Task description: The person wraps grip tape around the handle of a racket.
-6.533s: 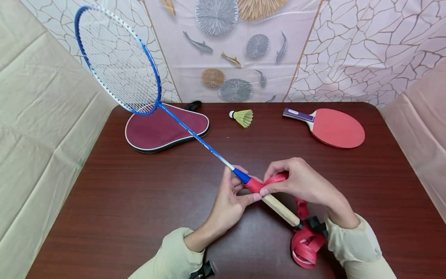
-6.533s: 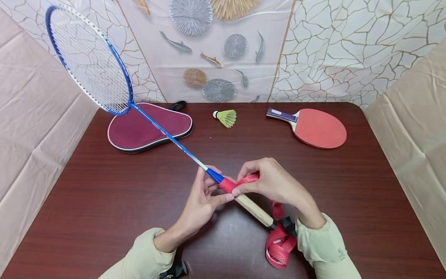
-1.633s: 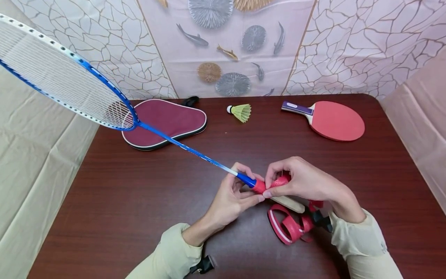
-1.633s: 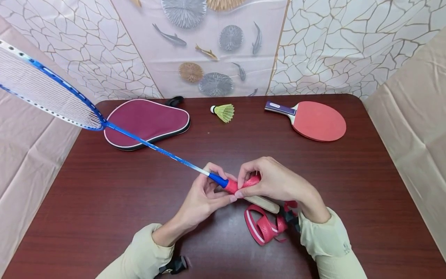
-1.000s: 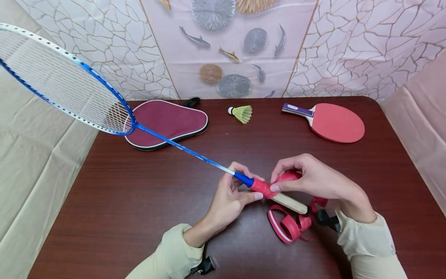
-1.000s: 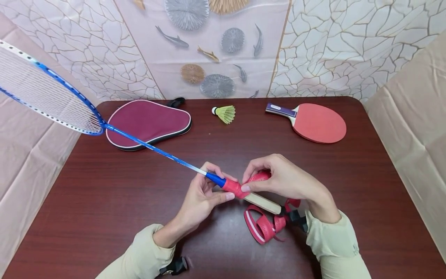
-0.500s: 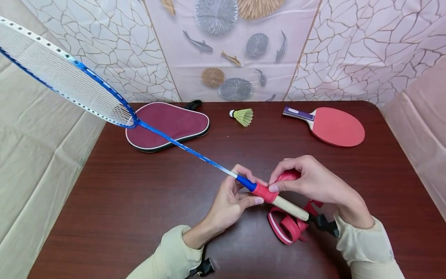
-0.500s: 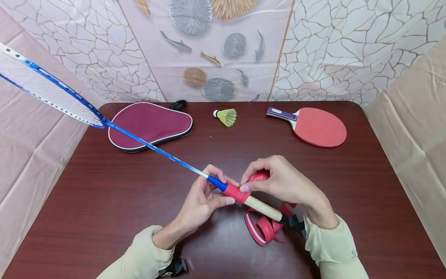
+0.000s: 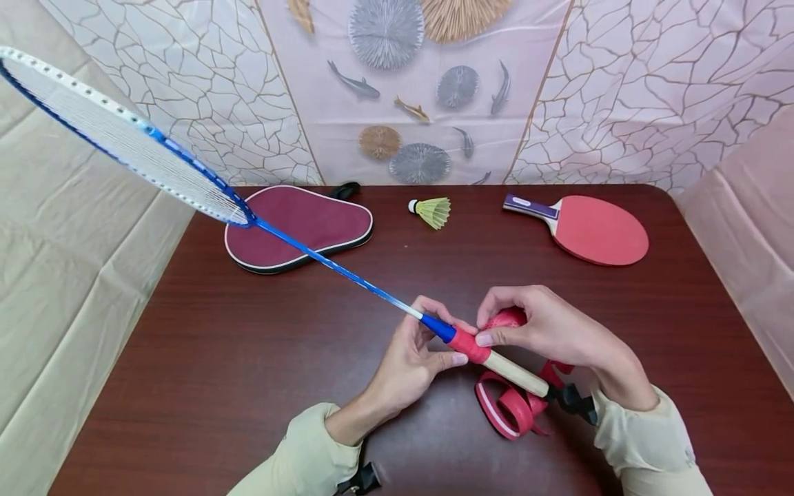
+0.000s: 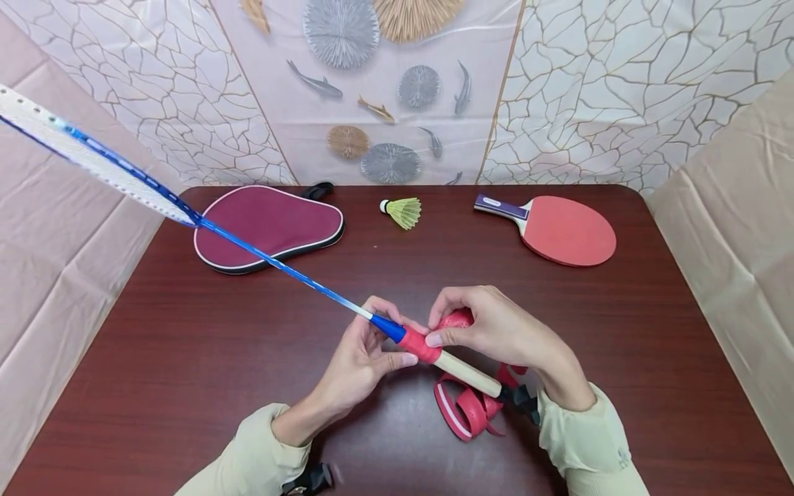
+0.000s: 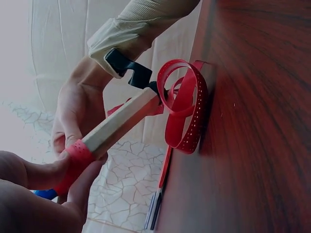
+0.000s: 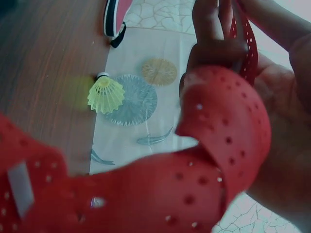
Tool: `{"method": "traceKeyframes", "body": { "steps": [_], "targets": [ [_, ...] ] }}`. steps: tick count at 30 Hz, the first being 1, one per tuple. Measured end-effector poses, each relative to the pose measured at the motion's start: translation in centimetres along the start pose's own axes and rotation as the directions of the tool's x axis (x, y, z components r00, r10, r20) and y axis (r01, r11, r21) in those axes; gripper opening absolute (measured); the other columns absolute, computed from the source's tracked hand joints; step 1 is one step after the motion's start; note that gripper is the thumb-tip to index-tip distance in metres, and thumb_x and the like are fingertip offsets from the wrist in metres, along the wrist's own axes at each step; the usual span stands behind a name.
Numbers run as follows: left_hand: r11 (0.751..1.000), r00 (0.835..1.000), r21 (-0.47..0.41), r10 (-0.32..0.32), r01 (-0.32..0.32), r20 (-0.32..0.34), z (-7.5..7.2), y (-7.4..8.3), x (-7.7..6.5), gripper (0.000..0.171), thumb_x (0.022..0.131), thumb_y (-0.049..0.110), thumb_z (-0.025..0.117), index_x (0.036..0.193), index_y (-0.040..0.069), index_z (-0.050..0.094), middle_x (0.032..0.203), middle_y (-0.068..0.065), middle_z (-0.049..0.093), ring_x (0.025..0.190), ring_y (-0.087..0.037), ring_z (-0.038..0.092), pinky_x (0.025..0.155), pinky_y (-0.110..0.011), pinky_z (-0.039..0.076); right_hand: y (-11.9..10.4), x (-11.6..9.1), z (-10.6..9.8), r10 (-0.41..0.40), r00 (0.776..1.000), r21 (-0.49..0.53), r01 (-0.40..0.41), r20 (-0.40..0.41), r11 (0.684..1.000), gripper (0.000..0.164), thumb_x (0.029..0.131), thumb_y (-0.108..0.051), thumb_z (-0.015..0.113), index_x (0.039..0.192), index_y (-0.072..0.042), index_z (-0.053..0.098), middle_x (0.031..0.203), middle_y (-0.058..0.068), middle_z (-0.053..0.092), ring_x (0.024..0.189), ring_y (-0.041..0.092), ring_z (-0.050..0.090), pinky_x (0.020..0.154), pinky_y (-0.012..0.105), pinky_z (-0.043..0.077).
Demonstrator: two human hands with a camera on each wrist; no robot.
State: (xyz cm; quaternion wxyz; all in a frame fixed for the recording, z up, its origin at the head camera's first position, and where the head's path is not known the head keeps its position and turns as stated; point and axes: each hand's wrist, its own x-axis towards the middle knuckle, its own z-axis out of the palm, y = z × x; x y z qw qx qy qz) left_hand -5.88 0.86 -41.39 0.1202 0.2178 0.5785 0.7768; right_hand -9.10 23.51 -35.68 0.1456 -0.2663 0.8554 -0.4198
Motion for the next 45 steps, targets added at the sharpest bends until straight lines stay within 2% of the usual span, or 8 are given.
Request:
{"method": "traceKeyframes", "body": {
  "steps": [7,14,18,21,29,31,37,45],
  "targets": [
    [0.999,0.999,0.044,-0.022,0.023,-0.033,-0.2,-0.3,0.0,0.052,0.080,-0.013,0.073,0.119,0.010,0.047,0.118,-0.011,0.054,0.112,-0.025,0.056,0.090,-0.041,0.050,0.3,0.2,0.1,-0.019,0.998,-0.011,0.020,0.052,1.000,0.016,0.085,-0.031,0.078,0.097,-0.026,0.070,0.083,-0.012,0.069,0.076,0.012,0.062,0.066,0.027,0.051],
    [0.992,0.997,0.111,-0.053,0.060,-0.062,0.3,1.6,0.0,0.062,0.080,-0.018,0.069,0.131,0.009,0.050,0.111,-0.016,0.063,0.102,-0.025,0.064,0.077,-0.032,0.057,0.2,0.1,0.2,-0.022,0.998,-0.032,0.025,0.064,0.999,0.017,0.084,-0.032,0.078,0.098,-0.027,0.069,0.084,-0.013,0.069,0.076,0.011,0.062,0.065,0.026,0.051],
    [0.981,0.995,0.192,-0.021,0.039,-0.096,0.2,1.3,0.1,0.060,0.079,-0.015,0.072,0.130,0.008,0.050,0.112,-0.013,0.065,0.101,-0.023,0.066,0.077,-0.033,0.058,0.0,0.1,0.3,-0.026,0.999,-0.057,0.027,0.025,0.998,0.017,0.083,-0.035,0.078,0.097,-0.029,0.069,0.082,-0.014,0.068,0.075,0.010,0.061,0.065,0.026,0.049],
    [0.963,0.993,0.267,0.000,0.033,-0.121,-0.1,0.1,0.1,0.053,0.079,-0.010,0.075,0.122,0.011,0.052,0.114,-0.008,0.064,0.100,-0.018,0.067,0.077,-0.031,0.057,0.0,0.2,0.3,-0.025,1.000,-0.071,0.024,-0.009,0.997,0.017,0.083,-0.035,0.079,0.095,-0.031,0.068,0.081,-0.014,0.067,0.075,0.010,0.060,0.065,0.026,0.048],
    [0.893,0.991,0.442,-0.025,0.081,-0.131,-0.2,0.2,0.0,0.035,0.081,0.002,0.078,0.109,0.010,0.058,0.096,-0.002,0.071,0.086,-0.005,0.069,0.075,-0.023,0.055,-0.2,0.2,0.4,0.019,1.000,-0.069,-0.021,-0.022,0.997,0.021,0.079,-0.040,0.081,0.090,-0.030,0.067,0.078,-0.012,0.066,0.073,0.011,0.060,0.062,0.027,0.049],
    [0.898,0.993,0.431,-0.036,0.083,-0.117,-0.3,0.2,0.1,0.034,0.081,0.000,0.077,0.108,0.009,0.058,0.095,-0.002,0.073,0.085,-0.006,0.070,0.075,-0.023,0.056,-0.3,0.2,0.4,0.031,0.999,-0.075,-0.032,-0.021,0.997,0.022,0.079,-0.042,0.081,0.090,-0.031,0.066,0.077,-0.012,0.066,0.073,0.011,0.059,0.061,0.027,0.049],
    [0.961,0.992,0.248,-0.114,0.125,-0.060,-0.4,0.3,0.1,0.037,0.084,-0.009,0.071,0.111,0.006,0.052,0.097,-0.007,0.071,0.082,-0.019,0.073,0.072,-0.034,0.058,-0.5,0.2,0.5,0.042,0.999,-0.066,-0.044,-0.032,0.997,0.023,0.077,-0.042,0.082,0.087,-0.029,0.066,0.073,-0.011,0.065,0.067,0.011,0.059,0.057,0.026,0.048],
    [0.978,0.990,0.155,-0.140,0.138,0.000,-0.5,0.4,0.0,0.051,0.077,-0.011,0.075,0.114,0.006,0.045,0.106,-0.008,0.066,0.088,-0.020,0.071,0.075,-0.034,0.058,-0.5,0.3,0.9,0.043,0.998,-0.070,-0.047,-0.051,0.996,0.028,0.074,-0.047,0.083,0.083,-0.029,0.065,0.068,-0.009,0.061,0.062,0.011,0.055,0.052,0.025,0.043]
  ]
}}
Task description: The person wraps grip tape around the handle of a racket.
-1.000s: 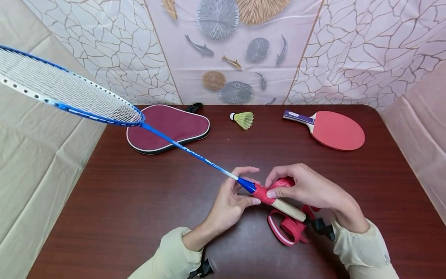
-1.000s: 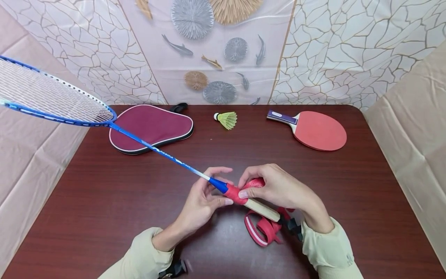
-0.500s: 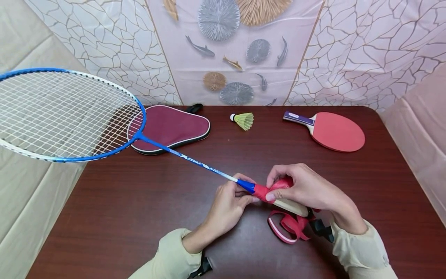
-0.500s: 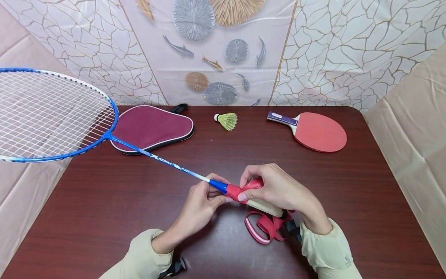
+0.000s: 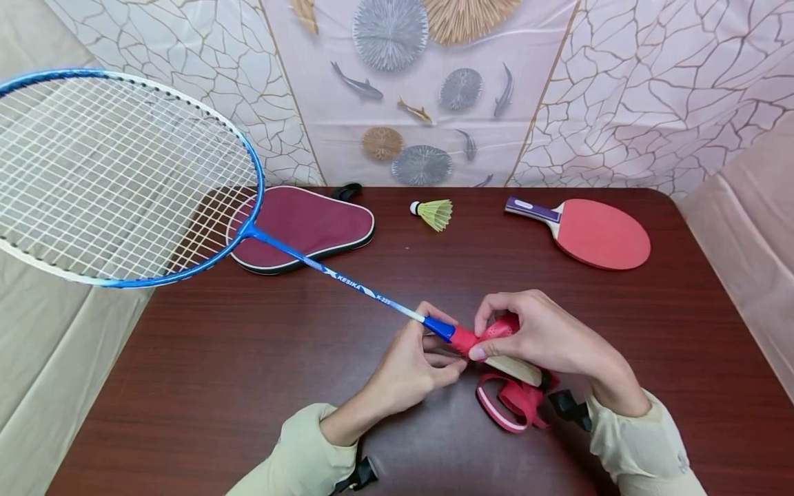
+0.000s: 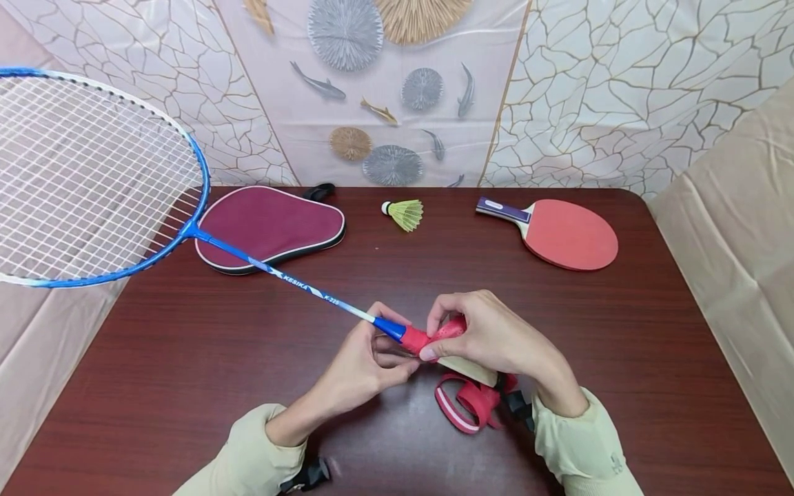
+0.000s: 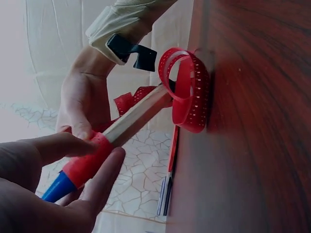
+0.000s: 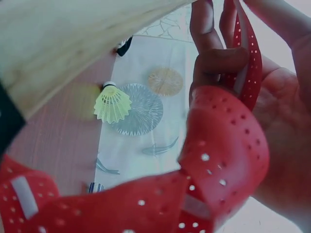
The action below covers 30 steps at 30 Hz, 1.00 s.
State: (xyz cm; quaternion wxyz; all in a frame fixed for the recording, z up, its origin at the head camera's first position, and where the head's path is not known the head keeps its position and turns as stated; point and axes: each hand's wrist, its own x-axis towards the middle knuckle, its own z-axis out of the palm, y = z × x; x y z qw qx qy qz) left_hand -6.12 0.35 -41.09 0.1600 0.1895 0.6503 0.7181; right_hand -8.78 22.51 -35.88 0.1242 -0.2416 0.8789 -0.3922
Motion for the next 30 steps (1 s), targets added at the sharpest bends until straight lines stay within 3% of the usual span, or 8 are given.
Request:
{"method": "traceKeyframes", "body": {
  "steps": [8,20,25,30],
  "targets": [
    [0.998,0.998,0.034,0.054,-0.053,-0.030,0.19,0.25,-0.15,0.046,0.073,0.000,0.085,0.104,0.009,0.052,0.092,-0.004,0.073,0.081,-0.020,0.073,0.071,-0.035,0.059,-0.04,-0.16,0.01,-0.010,1.000,0.019,0.009,0.030,1.000,0.033,0.068,-0.049,0.086,0.084,-0.031,0.063,0.063,-0.009,0.055,0.056,0.009,0.050,0.050,0.026,0.042],
    [0.980,0.989,0.141,0.145,-0.142,-0.010,0.12,0.09,-0.07,0.041,0.073,0.002,0.085,0.099,0.012,0.054,0.095,0.000,0.070,0.079,-0.012,0.072,0.071,-0.033,0.059,-0.06,0.10,0.13,-0.070,0.994,0.073,0.064,0.085,0.995,0.040,0.066,-0.047,0.088,0.085,-0.026,0.061,0.070,-0.006,0.057,0.058,0.011,0.049,0.050,0.025,0.040],
    [0.982,0.988,0.111,0.155,-0.153,-0.005,0.00,0.05,-0.05,0.041,0.074,-0.001,0.084,0.099,0.011,0.054,0.095,-0.002,0.070,0.078,-0.014,0.072,0.071,-0.035,0.059,-0.07,-0.01,0.15,-0.074,0.994,0.039,0.071,0.083,0.997,0.040,0.066,-0.051,0.086,0.083,-0.026,0.060,0.066,-0.008,0.054,0.055,0.009,0.046,0.049,0.024,0.039],
    [0.990,0.991,0.046,0.132,-0.131,-0.028,-0.07,0.16,0.02,0.041,0.074,-0.004,0.083,0.099,0.008,0.053,0.096,-0.006,0.068,0.079,-0.018,0.072,0.072,-0.036,0.059,0.06,-0.18,-0.07,-0.051,0.997,-0.025,0.053,0.065,0.998,0.033,0.068,-0.054,0.084,0.073,-0.031,0.061,0.055,-0.013,0.041,0.052,0.005,0.040,0.045,0.024,0.035]
  ]
}}
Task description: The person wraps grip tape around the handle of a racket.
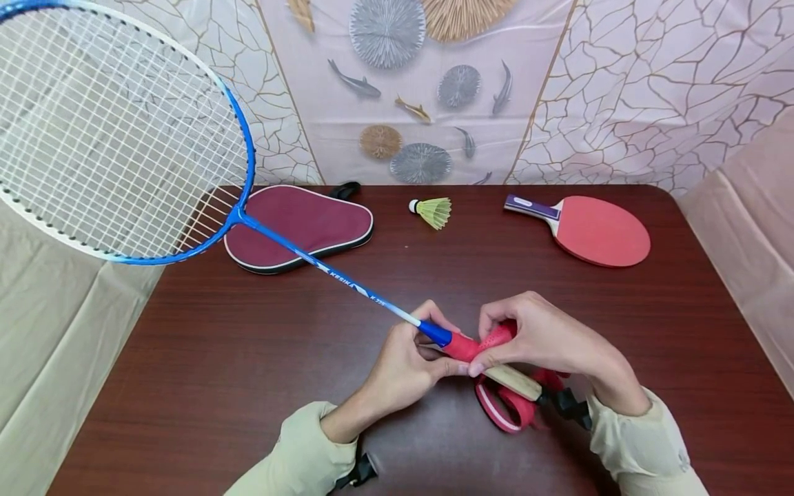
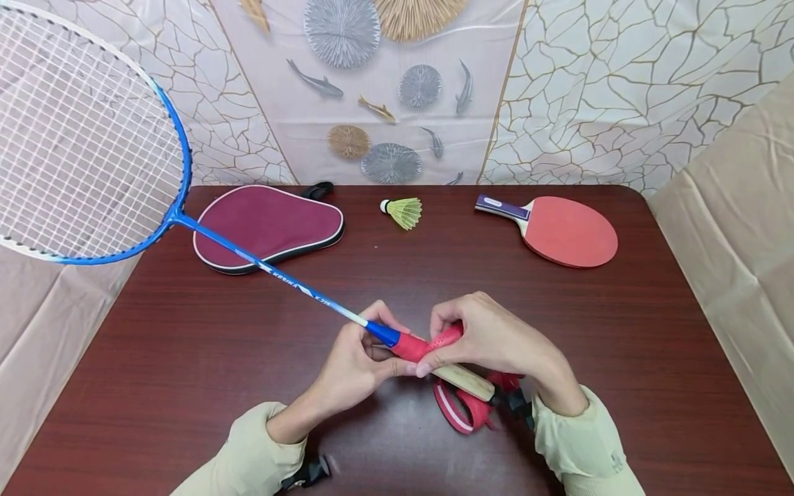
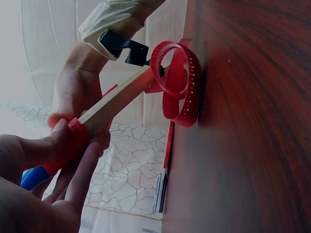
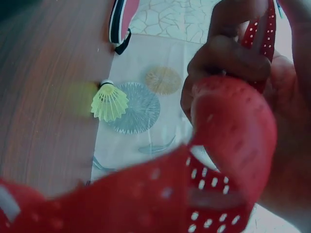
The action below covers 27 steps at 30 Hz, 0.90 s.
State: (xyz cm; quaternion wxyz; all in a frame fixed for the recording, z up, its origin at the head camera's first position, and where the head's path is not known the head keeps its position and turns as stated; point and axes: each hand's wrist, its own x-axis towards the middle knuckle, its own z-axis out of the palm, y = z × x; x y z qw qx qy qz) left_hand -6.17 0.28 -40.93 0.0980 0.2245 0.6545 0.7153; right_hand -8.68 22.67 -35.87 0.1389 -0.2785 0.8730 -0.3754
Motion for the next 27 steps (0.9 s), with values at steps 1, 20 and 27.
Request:
{"method": "traceKeyframes", "body": {
  "steps": [1,20,27],
  "targets": [
    [1.000,1.000,-0.013,-0.010,0.010,-0.009,0.0,0.1,0.0,0.041,0.073,-0.005,0.083,0.099,0.007,0.053,0.097,-0.008,0.069,0.079,-0.020,0.072,0.073,-0.037,0.059,0.0,0.0,-0.1,0.007,1.000,0.000,-0.007,-0.003,1.000,0.030,0.069,-0.053,0.084,0.072,-0.032,0.062,0.054,-0.013,0.040,0.052,0.004,0.040,0.045,0.025,0.035],
    [0.999,0.996,0.000,-0.043,0.043,-0.074,-0.4,0.3,0.3,0.043,0.071,-0.005,0.084,0.098,0.004,0.051,0.096,-0.009,0.072,0.079,-0.022,0.071,0.075,-0.036,0.058,-0.6,-0.5,-1.0,-0.071,0.971,-0.030,0.066,-0.228,0.997,0.019,0.074,-0.039,0.085,0.082,-0.035,0.069,0.074,-0.017,0.061,0.063,0.007,0.054,0.050,0.024,0.044],
    [1.000,1.000,-0.006,0.012,-0.012,-0.017,-0.4,0.0,0.1,0.042,0.074,0.001,0.084,0.099,0.009,0.052,0.100,-0.005,0.072,0.083,-0.021,0.072,0.077,-0.037,0.058,-0.7,-0.3,-0.7,-0.005,0.971,-0.027,-0.001,-0.239,1.000,0.021,0.073,-0.042,0.085,0.081,-0.033,0.068,0.072,-0.010,0.058,0.061,0.011,0.052,0.049,0.025,0.044]
  ]
}}
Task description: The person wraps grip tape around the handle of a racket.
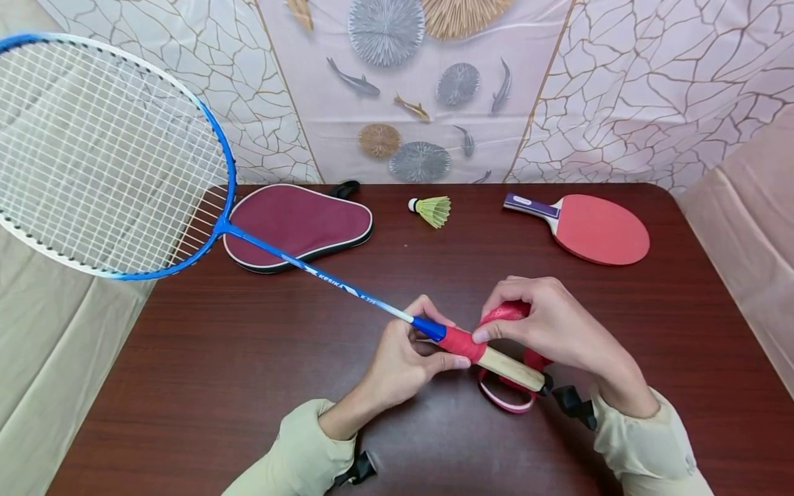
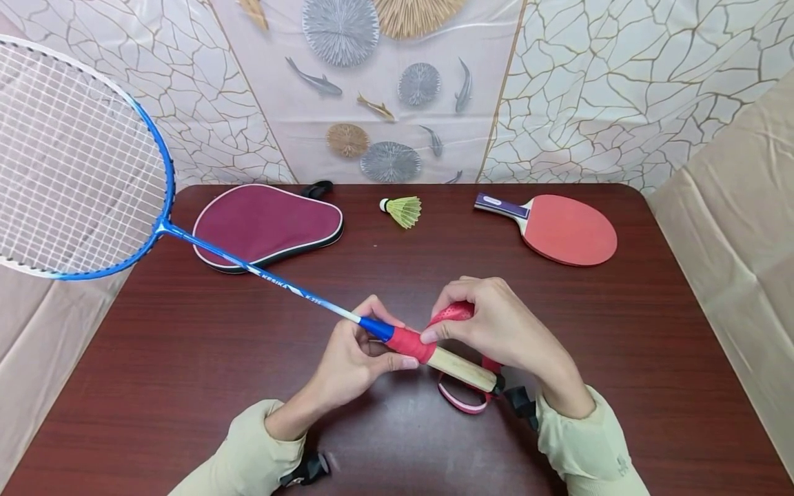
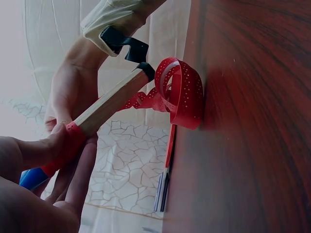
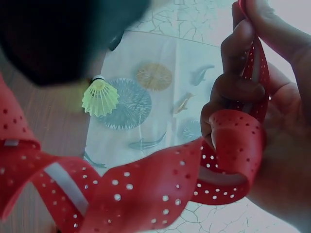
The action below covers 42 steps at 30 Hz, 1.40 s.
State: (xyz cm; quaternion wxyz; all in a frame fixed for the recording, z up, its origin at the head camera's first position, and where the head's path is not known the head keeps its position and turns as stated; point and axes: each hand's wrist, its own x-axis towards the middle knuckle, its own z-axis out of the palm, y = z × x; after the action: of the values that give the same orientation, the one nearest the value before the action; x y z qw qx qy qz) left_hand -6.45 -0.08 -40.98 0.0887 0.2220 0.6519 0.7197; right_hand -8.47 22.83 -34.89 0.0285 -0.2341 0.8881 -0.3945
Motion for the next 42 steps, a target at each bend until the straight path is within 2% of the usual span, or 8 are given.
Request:
{"method": "traceKeyframes", "body": {
  "steps": [6,11,20,24,27,31,37,42],
  "targets": [
    [1.000,0.999,-0.004,0.026,-0.026,0.019,0.1,0.1,0.0,0.041,0.075,-0.003,0.082,0.101,0.010,0.053,0.102,-0.003,0.072,0.087,-0.020,0.071,0.079,-0.036,0.057,0.3,0.2,0.2,0.043,0.998,0.017,-0.043,0.051,0.999,0.020,0.074,-0.039,0.086,0.081,-0.032,0.068,0.070,-0.007,0.057,0.060,0.013,0.051,0.050,0.026,0.043],
    [0.999,1.000,-0.035,0.022,-0.021,0.018,0.3,0.2,0.0,0.043,0.077,-0.008,0.079,0.106,0.007,0.051,0.106,-0.009,0.072,0.095,-0.023,0.070,0.081,-0.038,0.056,0.6,0.3,0.5,0.065,0.992,0.013,-0.067,0.105,0.998,0.020,0.074,-0.034,0.086,0.082,-0.033,0.068,0.069,-0.008,0.058,0.059,0.013,0.050,0.050,0.026,0.042],
    [0.987,0.998,-0.148,-0.057,0.063,0.041,0.6,0.2,0.0,0.049,0.077,-0.008,0.078,0.111,0.006,0.046,0.112,-0.011,0.065,0.098,-0.028,0.067,0.079,-0.041,0.057,0.8,0.3,0.7,0.064,0.987,0.015,-0.067,0.149,0.998,0.017,0.077,-0.031,0.085,0.083,-0.034,0.069,0.062,-0.010,0.056,0.055,0.010,0.046,0.047,0.025,0.038],
    [0.997,0.999,-0.065,-0.040,0.040,0.002,0.5,0.0,0.2,0.043,0.079,0.001,0.080,0.108,0.010,0.050,0.104,-0.008,0.061,0.091,-0.025,0.067,0.076,-0.039,0.058,0.8,0.4,0.8,0.065,0.983,0.019,-0.069,0.170,0.997,0.017,0.077,-0.030,0.085,0.086,-0.033,0.070,0.065,-0.007,0.061,0.057,0.011,0.051,0.049,0.025,0.041],
    [0.999,0.999,-0.025,-0.033,0.032,-0.036,0.5,-0.2,0.2,0.040,0.080,0.004,0.081,0.108,0.009,0.052,0.103,-0.008,0.066,0.090,-0.024,0.066,0.078,-0.038,0.056,0.8,0.4,1.0,0.067,0.982,0.025,-0.072,0.175,0.997,0.017,0.078,-0.032,0.084,0.087,-0.033,0.070,0.066,-0.007,0.062,0.058,0.012,0.053,0.050,0.026,0.043],
    [0.993,0.995,-0.101,-0.069,0.061,-0.068,0.4,-0.3,0.2,0.041,0.080,-0.002,0.079,0.110,0.004,0.052,0.106,-0.014,0.070,0.097,-0.026,0.066,0.082,-0.035,0.055,0.7,0.5,1.3,0.060,0.984,0.030,-0.066,0.166,0.997,0.018,0.077,-0.036,0.084,0.086,-0.033,0.069,0.067,-0.010,0.061,0.059,0.011,0.055,0.051,0.026,0.045],
    [0.965,0.994,-0.239,-0.111,0.104,-0.014,0.4,-0.3,0.2,0.049,0.083,-0.007,0.073,0.122,0.005,0.047,0.120,-0.016,0.063,0.109,-0.029,0.060,0.088,-0.033,0.052,0.7,0.5,1.4,0.026,0.996,0.000,-0.026,0.089,1.000,0.021,0.075,-0.033,0.086,0.085,-0.032,0.067,0.071,-0.013,0.063,0.063,0.010,0.057,0.055,0.027,0.047],
    [0.951,0.990,-0.281,-0.141,0.128,-0.029,0.7,-0.4,0.2,0.048,0.086,0.000,0.073,0.126,0.007,0.048,0.118,-0.020,0.062,0.103,-0.030,0.062,0.086,-0.032,0.053,0.8,0.6,1.5,0.005,0.998,-0.022,-0.004,0.068,1.000,0.024,0.073,-0.030,0.088,0.083,-0.030,0.066,0.070,-0.013,0.060,0.062,0.011,0.055,0.053,0.027,0.047]
  ]
}}
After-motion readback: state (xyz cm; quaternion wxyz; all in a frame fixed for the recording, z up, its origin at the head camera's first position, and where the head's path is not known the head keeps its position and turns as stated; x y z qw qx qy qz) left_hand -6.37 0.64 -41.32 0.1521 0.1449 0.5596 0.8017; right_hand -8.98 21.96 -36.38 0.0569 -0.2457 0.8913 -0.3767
